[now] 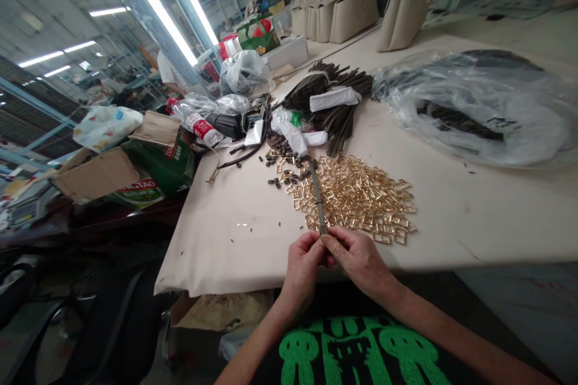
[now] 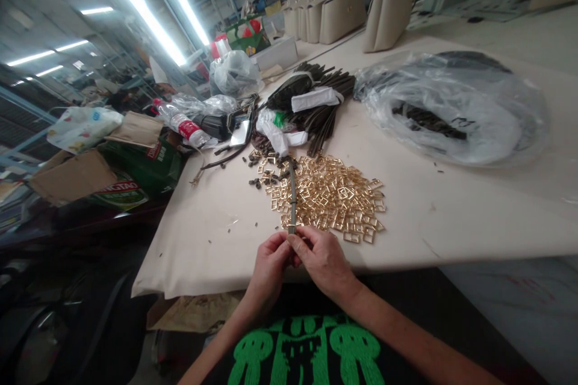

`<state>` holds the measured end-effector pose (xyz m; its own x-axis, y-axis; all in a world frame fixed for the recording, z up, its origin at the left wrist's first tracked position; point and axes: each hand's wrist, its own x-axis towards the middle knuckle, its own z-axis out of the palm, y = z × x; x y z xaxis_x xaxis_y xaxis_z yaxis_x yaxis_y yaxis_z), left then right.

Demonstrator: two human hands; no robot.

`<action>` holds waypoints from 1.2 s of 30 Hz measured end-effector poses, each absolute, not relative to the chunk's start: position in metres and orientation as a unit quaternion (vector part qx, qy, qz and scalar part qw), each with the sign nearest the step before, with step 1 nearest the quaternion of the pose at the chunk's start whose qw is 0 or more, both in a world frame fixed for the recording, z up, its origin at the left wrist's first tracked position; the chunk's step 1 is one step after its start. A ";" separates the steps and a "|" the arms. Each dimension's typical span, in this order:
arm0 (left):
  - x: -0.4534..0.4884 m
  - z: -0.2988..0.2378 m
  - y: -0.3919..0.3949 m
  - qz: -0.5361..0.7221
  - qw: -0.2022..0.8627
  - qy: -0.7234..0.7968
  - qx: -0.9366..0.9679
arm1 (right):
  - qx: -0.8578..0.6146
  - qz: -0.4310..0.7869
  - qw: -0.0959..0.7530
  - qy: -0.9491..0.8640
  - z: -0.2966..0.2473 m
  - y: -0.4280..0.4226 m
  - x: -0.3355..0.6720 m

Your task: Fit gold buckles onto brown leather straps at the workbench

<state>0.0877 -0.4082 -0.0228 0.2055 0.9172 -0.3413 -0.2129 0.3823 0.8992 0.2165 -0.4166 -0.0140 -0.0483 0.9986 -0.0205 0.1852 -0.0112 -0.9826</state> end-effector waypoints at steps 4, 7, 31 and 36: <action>0.088 -0.020 -0.408 0.422 0.656 0.483 0.397 | -0.522 0.515 0.433 -0.524 -0.011 -0.415 0.216; 0.089 -0.021 -0.408 0.431 0.645 0.488 0.400 | -0.505 0.546 0.441 -0.502 -0.014 -0.415 0.214; 0.089 -0.018 -0.408 0.437 0.660 0.470 0.390 | -0.552 0.468 0.463 -0.512 -0.022 -0.410 0.222; 0.091 -0.023 -0.409 0.425 0.663 0.475 0.392 | -0.563 0.399 0.416 -0.592 -0.014 -0.407 0.222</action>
